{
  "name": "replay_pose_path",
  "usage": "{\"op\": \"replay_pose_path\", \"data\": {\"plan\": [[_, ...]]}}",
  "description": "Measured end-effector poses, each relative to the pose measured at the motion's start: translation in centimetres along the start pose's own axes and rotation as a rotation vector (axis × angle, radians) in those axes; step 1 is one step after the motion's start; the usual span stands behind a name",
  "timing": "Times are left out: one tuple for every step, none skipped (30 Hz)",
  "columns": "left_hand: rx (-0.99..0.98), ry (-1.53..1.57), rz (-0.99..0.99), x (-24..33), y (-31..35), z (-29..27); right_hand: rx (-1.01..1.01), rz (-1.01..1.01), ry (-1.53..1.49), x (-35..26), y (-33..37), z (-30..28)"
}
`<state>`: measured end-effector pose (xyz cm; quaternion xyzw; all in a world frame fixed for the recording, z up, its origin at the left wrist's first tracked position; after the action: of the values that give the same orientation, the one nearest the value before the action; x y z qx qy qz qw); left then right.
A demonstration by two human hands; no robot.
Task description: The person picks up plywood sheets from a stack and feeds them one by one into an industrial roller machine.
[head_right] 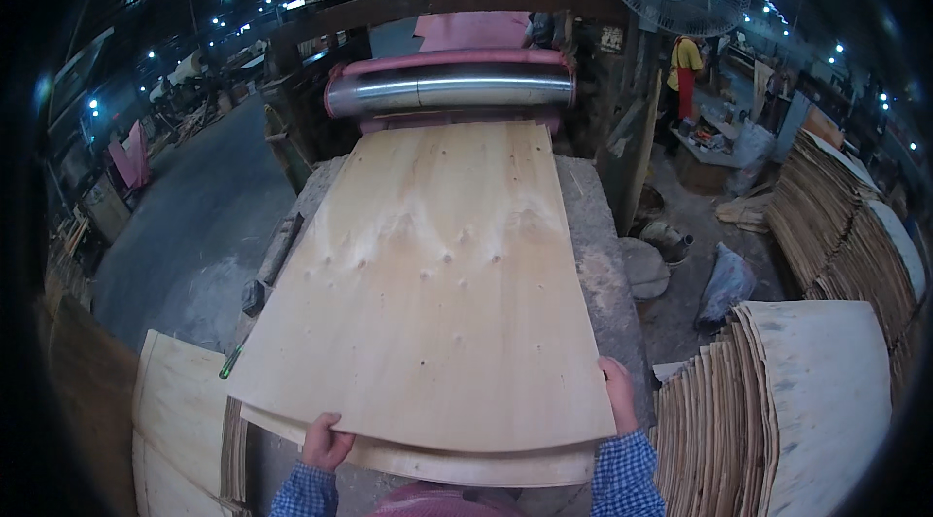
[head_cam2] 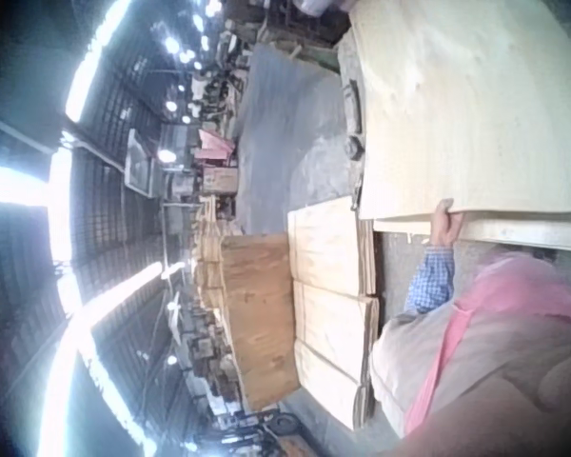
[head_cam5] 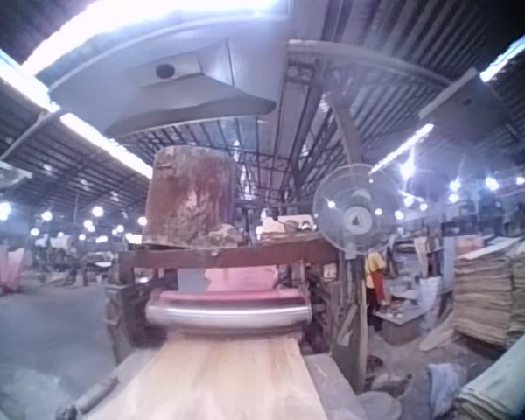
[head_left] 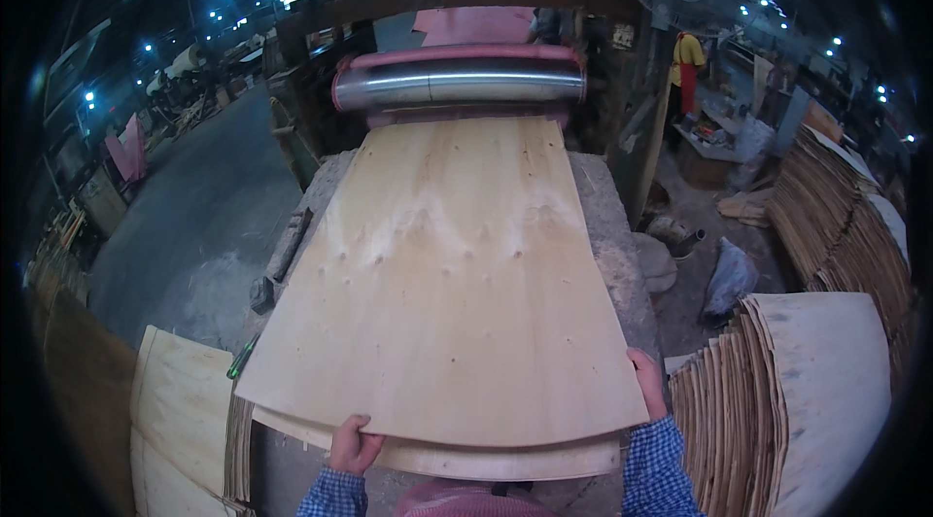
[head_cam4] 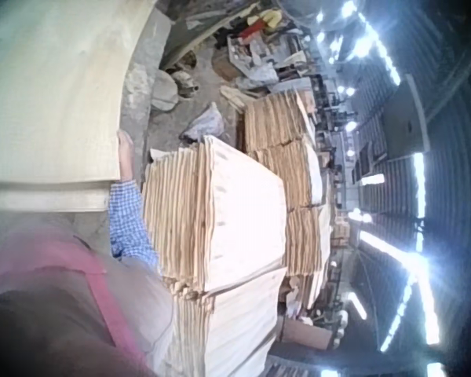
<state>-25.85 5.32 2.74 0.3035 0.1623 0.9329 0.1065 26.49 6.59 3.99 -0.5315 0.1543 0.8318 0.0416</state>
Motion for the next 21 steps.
{"op": "replay_pose_path", "data": {"plan": [[-0.002,-0.01,0.017,0.4,-1.5,0.7,0.058,-0.043,-0.065,0.2,-0.3,-0.3],[-0.006,-0.022,0.031,0.7,-3.0,1.4,0.117,-0.087,-0.131,0.4,-0.1,-0.7],[0.007,-0.026,0.052,0.9,-4.6,1.9,0.215,-0.038,-0.223,1.8,0.7,-1.3],[0.019,-0.032,0.07,1.1,-6.2,2.3,0.256,-0.094,0.059,2.6,1.7,-2.0],[0.029,-0.04,0.087,1.1,-8.0,2.5,0.296,-0.148,0.341,4.0,3.0,-2.8],[0.032,-0.068,0.08,0.9,-10.3,2.1,0.331,-0.196,0.625,4.7,4.1,-2.9],[0.039,-0.095,0.078,0.9,-13.1,1.0,0.291,-0.277,0.881,4.5,5.3,-1.4],[0.049,-0.119,0.078,0.8,-15.5,0.1,0.24,-0.357,1.138,4.1,7.0,1.0],[0.048,-0.142,0.086,0.7,-17.8,0.2,0.191,-0.434,1.394,4.0,8.5,3.0],[0.048,-0.164,0.095,0.8,-20.0,0.6,0.188,-0.431,1.412,4.1,9.4,3.5],[0.05,-0.186,0.097,0.7,-22.2,1.1,0.186,-0.422,1.435,4.1,10.1,3.9],[0.072,-0.218,0.084,0.5,-24.1,1.4,0.186,-0.421,1.454,4.3,10.5,3.9],[0.096,-0.252,0.076,0.6,-25.6,1.8,0.216,-0.41,1.46,4.9,10.8,3.2],[0.122,-0.285,0.069,0.7,-27.0,2.1,0.243,-0.399,1.466,5.8,10.9,2.2],[0.142,-0.197,0.072,0.5,-28.4,2.3,0.275,-0.381,1.472,6.3,11.1,1.5],[0.163,-0.106,0.084,0.8,-29.6,2.5,0.288,-0.297,1.432,6.3,11.0,1.1],[0.185,-0.013,0.098,1.0,-30.4,2.3,0.296,-0.216,1.391,6.1,10.9,0.8],[0.193,-0.095,0.041,0.4,-31.1,1.5,0.306,-0.134,1.353,5.8,10.8,0.3],[0.205,-0.178,-0.012,0.1,-31.2,0.3,0.306,-0.115,1.334,5.4,10.4,0.0],[0.219,-0.258,-0.062,-0.1,-31.0,-1.1,0.3,-0.098,1.316,5.0,9.9,-0.3],[0.232,-0.322,-0.077,-2.0,-28.7,0.5,0.334,-0.062,1.3,4.6,9.8,-1.5]]}}
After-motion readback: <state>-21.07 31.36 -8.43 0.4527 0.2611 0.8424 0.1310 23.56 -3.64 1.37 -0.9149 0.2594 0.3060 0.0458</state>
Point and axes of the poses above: each hand's wrist, its own y-axis away from the middle knuckle, its own z-axis out of the palm, x = y × z, the point moved 8 cm from there along -y, towards the middle knuckle, and after that the axes turned 5 degrees about -x, right-handed, at the moved point
